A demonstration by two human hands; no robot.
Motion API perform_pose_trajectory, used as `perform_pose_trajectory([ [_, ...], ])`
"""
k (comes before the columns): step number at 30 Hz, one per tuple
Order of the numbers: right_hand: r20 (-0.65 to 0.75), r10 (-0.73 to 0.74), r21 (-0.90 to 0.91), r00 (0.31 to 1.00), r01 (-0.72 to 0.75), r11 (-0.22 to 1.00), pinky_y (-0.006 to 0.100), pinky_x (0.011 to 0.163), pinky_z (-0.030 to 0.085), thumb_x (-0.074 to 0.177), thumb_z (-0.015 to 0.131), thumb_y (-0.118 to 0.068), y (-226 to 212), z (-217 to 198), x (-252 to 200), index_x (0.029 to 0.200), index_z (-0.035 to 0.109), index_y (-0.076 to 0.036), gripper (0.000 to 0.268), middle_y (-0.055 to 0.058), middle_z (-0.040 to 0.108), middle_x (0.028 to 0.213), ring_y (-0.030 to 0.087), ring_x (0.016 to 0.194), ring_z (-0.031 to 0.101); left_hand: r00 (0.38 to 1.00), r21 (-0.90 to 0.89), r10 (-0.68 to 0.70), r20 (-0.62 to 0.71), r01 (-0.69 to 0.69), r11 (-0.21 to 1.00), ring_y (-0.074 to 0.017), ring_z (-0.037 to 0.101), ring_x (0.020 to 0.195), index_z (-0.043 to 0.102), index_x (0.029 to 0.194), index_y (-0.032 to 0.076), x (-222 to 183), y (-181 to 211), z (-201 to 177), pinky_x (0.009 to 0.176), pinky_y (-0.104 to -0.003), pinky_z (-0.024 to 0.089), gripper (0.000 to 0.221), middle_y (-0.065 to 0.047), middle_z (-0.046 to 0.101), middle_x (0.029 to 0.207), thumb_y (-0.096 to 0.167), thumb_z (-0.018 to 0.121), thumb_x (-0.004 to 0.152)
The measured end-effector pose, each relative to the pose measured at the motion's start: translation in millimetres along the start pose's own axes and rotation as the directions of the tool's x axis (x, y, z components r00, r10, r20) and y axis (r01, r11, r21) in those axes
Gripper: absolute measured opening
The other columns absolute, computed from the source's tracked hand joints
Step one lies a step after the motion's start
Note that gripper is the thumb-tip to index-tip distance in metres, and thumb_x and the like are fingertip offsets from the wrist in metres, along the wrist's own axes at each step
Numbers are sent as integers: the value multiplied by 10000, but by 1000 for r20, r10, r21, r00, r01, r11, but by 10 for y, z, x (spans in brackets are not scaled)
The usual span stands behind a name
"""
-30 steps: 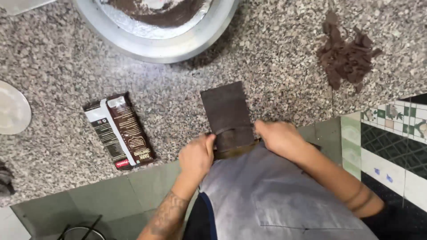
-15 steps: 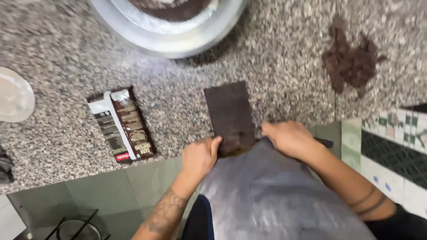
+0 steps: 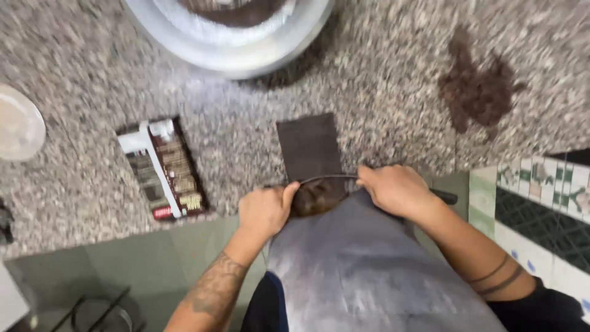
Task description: The person scrapes a block of chocolate with a metal spatula to create shavings on a counter, then repeats the process with a second block of chocolate.
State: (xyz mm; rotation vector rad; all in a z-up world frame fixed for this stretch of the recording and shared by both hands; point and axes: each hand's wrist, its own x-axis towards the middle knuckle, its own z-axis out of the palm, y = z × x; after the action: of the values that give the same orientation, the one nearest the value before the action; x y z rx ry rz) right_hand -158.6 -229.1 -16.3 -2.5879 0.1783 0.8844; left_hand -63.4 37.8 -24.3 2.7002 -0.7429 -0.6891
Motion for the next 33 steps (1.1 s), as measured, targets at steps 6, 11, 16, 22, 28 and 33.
perform_pose_trajectory([
  [6,-332,-101,-109,938,69,992,598,622,527,983,541,-213,155,-230,621,1068,613,-111,151,197,706,836,444,744,690,963,35,122,-241,-117,992,-440,659,584,774,883,143,737,-204,-95,488,-577,491,460,-191,716,722,408,446,1067],
  [11,-134,65,66,989,-57,996,611,656,530,955,518,-265,-94,161,23,1071,612,-122,206,205,714,801,448,740,705,993,2,-93,68,93,996,-418,699,640,761,781,113,34,44,5,604,-541,545,576,-219,716,716,547,452,1001],
  [16,-158,-82,-99,984,66,993,590,651,540,978,503,-313,73,-256,182,988,652,-203,186,180,717,778,431,736,706,999,112,35,-9,-34,993,-417,696,617,772,726,133,359,-84,-184,584,-553,531,597,-204,712,682,556,456,1003],
  [22,-469,-73,-34,880,65,997,594,659,535,989,521,-251,-5,-36,375,1033,593,-101,173,197,713,837,454,752,689,966,59,13,-258,2,998,-382,683,562,732,696,111,631,-71,20,527,-539,513,584,-169,698,651,502,482,1050],
  [28,22,16,-44,1000,-15,999,595,671,528,955,539,-343,69,-77,-21,991,648,-211,176,178,714,794,437,761,692,986,83,-68,149,56,995,-389,710,588,766,685,136,-5,79,-52,540,-523,556,616,-200,696,627,593,471,975],
  [33,-405,-97,-53,909,82,995,584,627,512,1011,569,-340,316,-393,739,1053,625,-105,245,206,701,837,467,762,673,986,88,41,-162,-27,996,-383,695,566,746,700,135,718,20,-276,488,-505,518,594,-171,693,639,526,469,1050],
])
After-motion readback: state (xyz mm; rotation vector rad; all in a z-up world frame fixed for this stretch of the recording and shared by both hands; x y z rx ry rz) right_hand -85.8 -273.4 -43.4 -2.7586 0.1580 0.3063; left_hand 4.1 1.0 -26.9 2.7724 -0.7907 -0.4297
